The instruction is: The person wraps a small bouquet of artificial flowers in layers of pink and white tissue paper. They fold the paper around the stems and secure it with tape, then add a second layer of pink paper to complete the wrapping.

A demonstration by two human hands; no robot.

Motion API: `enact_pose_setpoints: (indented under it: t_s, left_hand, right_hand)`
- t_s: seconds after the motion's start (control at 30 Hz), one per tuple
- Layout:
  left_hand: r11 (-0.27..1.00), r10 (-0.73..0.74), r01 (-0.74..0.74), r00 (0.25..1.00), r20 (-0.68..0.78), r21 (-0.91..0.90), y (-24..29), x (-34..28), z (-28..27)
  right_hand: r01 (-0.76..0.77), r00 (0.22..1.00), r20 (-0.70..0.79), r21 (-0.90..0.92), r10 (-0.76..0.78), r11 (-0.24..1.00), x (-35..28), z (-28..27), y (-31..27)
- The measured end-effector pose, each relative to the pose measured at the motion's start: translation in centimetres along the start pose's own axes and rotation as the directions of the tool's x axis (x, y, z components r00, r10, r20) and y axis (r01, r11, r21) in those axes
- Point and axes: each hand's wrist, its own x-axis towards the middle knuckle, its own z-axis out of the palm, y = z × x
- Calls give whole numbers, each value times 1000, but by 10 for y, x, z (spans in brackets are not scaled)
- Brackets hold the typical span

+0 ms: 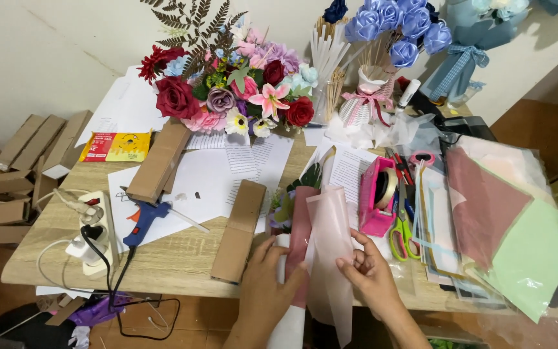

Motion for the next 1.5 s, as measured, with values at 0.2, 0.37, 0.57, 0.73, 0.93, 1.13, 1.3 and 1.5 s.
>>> enact_pose_setpoints:
  t_s: [0.2,0.37,0.57,0.73,0.93,1.13,1.3,1.5]
  left_hand:
    - [970,97,-74,991,-93,230,-23,21,35]
    - [984,64,-45,992,-108,173,-23,22,38]
    - [984,21,5,989,-145,175,-33,25,35]
    - [991,23,1,983,-180,130,-28,30,31]
    - [964,232,-195,950,-211,184,0,24,25]
    - [879,300,-345,937,-182,-328,63,16,20]
    - [764,16,167,961,277,-623,85,24,34]
    - [648,-53,251,957,286,-719,92,17,35]
  right_hand:
    - [79,997,8,-212,-79,974,-2,5,-21]
    - [73,997,23,-265,-69,961,7,-3,-31]
    - [73,997,-10,-339,-81,938,15,-21,-52]
    - [105,993,-44,-159,-114,982,20,-41,-54]
    - [-72,991,-92,224,94,972,7,-38,-78]
    - [-5,999,-31,229,12,973,-9,-36,-77]
    - [82,996,-38,176,-76,981,-21,-38,-73]
    - [110,992,-85,163,-98,980,-32,-46,-69]
